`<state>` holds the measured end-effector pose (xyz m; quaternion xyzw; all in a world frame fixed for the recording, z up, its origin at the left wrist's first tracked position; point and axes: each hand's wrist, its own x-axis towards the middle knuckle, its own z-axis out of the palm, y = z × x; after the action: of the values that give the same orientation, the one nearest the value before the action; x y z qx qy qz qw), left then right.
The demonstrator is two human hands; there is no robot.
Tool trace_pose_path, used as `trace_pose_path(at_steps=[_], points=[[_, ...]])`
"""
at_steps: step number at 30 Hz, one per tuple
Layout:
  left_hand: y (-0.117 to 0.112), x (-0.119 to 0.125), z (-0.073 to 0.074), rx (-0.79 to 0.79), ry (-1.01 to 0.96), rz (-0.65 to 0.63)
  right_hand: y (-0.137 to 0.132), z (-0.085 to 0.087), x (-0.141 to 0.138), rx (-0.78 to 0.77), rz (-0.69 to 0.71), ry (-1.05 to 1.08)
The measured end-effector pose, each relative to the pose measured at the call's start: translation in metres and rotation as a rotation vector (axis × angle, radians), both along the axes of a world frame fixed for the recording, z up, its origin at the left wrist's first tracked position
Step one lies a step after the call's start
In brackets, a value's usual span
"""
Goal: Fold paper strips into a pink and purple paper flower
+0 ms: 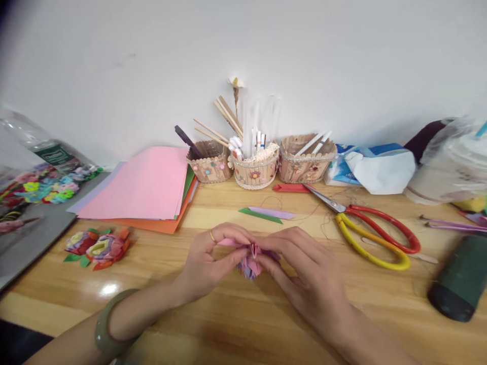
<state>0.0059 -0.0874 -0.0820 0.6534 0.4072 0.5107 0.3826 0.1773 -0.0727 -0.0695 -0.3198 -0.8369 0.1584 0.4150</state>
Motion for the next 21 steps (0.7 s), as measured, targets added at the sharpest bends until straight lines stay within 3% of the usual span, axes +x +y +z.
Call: trace_pose_path(at_steps=[12, 21], points=[[-0.0007, -0.0017, -0.0024, -0.023, 0.014, -0.036, -0.0012, 0.0005, 0.0010, -0.010, -0.021, -0.048], [0.0003, -0.0031, -0.0039, 0.061, 0.027, -0.057, -0.0009, -0.0009, 0.0011, 0.002, -0.034, -0.037]])
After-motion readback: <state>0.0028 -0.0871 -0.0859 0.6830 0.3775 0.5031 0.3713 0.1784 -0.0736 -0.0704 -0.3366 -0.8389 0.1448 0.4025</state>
